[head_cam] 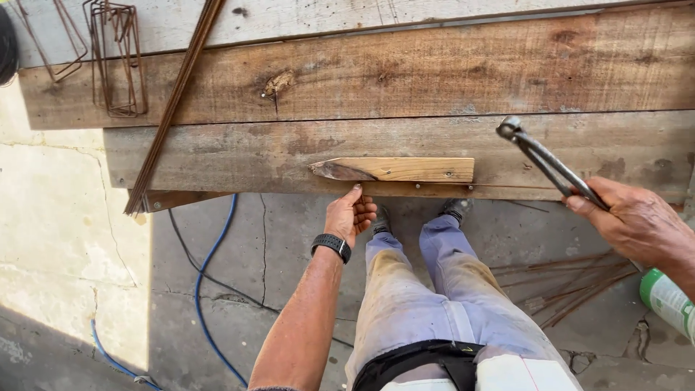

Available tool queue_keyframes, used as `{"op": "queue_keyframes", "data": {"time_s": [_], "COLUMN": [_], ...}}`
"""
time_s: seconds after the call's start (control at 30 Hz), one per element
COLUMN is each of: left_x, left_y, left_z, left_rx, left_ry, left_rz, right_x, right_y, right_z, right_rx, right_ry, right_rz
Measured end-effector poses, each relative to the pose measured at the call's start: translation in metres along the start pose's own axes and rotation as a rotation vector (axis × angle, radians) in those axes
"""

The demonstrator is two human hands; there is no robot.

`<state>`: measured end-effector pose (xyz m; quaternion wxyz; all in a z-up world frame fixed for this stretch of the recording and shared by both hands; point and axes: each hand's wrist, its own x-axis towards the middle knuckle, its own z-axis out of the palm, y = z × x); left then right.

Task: The person uses a metal bending tool to bend thin metal rods into rectangular shapes on a wooden workbench. They repeatedly position the rods against a small wooden jig, apply pressure with the tool to form right angles, and then place the finished pieces aside.

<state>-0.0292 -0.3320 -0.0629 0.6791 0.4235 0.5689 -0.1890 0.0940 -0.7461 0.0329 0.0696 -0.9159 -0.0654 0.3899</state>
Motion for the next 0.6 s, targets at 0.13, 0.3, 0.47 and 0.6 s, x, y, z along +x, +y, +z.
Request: {"op": "queue_keyframes", "data": {"time_s": [0.13, 0.3, 0.47, 0.6], "left_x": [0.001, 0.005, 0.007, 0.004], "left_y": [0.003, -0.002, -0.005, -0.002], "left_z": [-0.002, -0.002, 0.0, 0.001], "left_rx": [0.019, 0.015, -0.001, 0.012], "left_ry": [0.019, 0.036, 0.068, 0.078], "left_rz": [0.021, 0.032, 0.035, 0.031], "right_x": [-0.009, -0.004, 0.0, 0.017], "right_y": [0.022, 0.018, -0.016, -0.01], "right_z": [0.0, -0.01, -0.04, -0.034], "right_rx": [0.7, 0.784, 0.803, 0.772], "right_ry": [-0.376, -0.625, -0.779, -0.831], "right_rz": [0.163, 0.381, 0.506, 0.507]}}
